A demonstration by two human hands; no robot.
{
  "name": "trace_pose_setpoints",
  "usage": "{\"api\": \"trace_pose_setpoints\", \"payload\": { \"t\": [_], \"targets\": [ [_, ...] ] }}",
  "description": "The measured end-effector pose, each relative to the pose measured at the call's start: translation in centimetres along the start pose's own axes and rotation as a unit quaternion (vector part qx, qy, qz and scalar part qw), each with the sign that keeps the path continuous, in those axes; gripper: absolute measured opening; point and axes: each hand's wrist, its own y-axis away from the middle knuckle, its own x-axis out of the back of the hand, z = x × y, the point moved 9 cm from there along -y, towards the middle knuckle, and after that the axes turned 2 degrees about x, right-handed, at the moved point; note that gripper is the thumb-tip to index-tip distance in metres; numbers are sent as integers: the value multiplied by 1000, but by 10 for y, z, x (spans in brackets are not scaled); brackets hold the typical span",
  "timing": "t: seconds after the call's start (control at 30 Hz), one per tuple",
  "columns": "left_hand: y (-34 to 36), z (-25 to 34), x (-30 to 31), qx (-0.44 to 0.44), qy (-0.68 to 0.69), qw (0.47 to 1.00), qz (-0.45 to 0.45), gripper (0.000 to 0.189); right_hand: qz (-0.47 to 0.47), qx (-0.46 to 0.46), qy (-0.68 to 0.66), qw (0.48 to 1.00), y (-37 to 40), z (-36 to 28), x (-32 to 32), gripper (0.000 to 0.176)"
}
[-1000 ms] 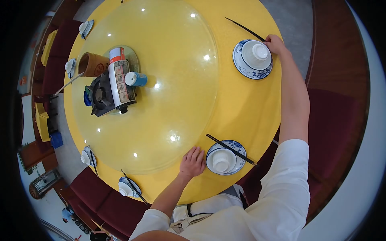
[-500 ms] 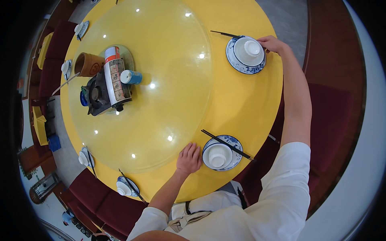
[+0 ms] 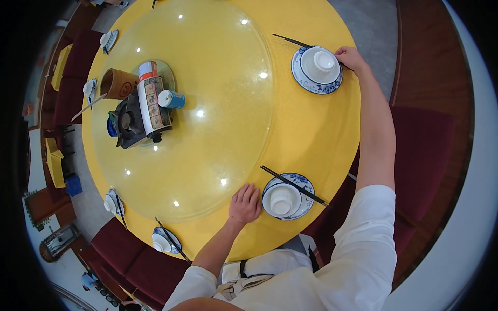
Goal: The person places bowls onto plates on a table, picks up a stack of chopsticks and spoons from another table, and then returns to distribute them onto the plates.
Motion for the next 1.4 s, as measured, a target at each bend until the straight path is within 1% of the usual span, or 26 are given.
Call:
{"api": "trace_pose_setpoints", "payload": {
  "t": [0.07,0.13,0.17,0.23,0.27,0.33,0.37,0.43,0.47,0.53,0.67,0.73,0.77,0.83,0.87,0.93,0.97,1.03,1.07,1.13,1.17,1.23,1.27,1.33,1.37,1.4],
  "targets": [
    [0,2,0,-4,-10,1000,2,40,5,-9,-9,1000,5,1,0,16],
    [-1,2,0,-6,-10,1000,-1,41,23,6,-7,1000,5,-1,3,21],
    [-1,2,0,-7,-10,1000,-4,41,24,7,-7,1000,4,-1,4,21],
    [-1,2,0,-7,-10,1000,-3,41,28,-15,3,999,6,-1,7,33],
    [-1,3,-1,-7,-9,1000,-2,41,29,-15,2,999,8,-4,10,33],
    [0,2,-3,-7,-6,1000,-4,41,18,-34,158,987,5,2,18,51],
    [1,1,-4,-6,-4,1000,-7,41,18,-34,159,987,4,3,19,51],
    [1,1,-4,-8,-10,1000,-1,42,36,-76,249,965,6,11,27,71],
    [1,2,-4,-10,-16,1000,3,42,36,-77,249,965,9,15,27,71],
    [1,1,-5,-8,-16,1000,0,42,72,-166,183,966,45,2,30,80],
    [2,2,-5,-7,-19,1000,0,42,90,-187,144,968,26,32,33,77],
    [1,2,-4,-9,-11,1000,-4,43,94,-150,145,973,22,32,33,70],
    [1,3,-5,-10,-3,1000,-10,43,95,-150,145,973,21,35,34,70],
    [1,4,-4,-10,-5,1000,-8,43,85,-135,171,972,22,29,34,61],
    [1,4,-4,-10,-6,1000,-6,43,86,-136,170,972,25,27,33,61],
    [0,5,-3,-9,-18,1000,-5,42,115,-115,144,976,29,21,32,52],
    [0,5,-3,-7,-28,1000,-5,40,115,-114,143,976,31,18,30,52],
    [-1,6,-1,-7,-29,1000,-5,40,115,-105,141,978,30,18,30,41],
    [-1,6,0,-7,-29,1000,-6,40,116,-104,141,978,31,18,30,41],
    [-1,7,0,-8,-32,999,-6,40,138,-62,115,982,26,19,29,32],
    [-2,7,0,-7,-34,999,-6,41,140,-60,114,982,23,21,28,32],
    [-1,7,0,-9,-34,999,-3,41,163,-60,93,980,24,24,29,26],
    [-1,7,1,-9,-32,999,-1,41,164,-59,93,980,23,25,29,26],
    [-1,7,1,-8,-35,999,-5,41,225,-75,137,962,28,31,41,26],
    [-1,7,1,-8,-38,999,-9,41,225,-75,138,962,31,37,43,26],
    [0,7,1,-7,-36,999,-6,41,251,-60,145,955,39,34,49,27]
  ]
}}
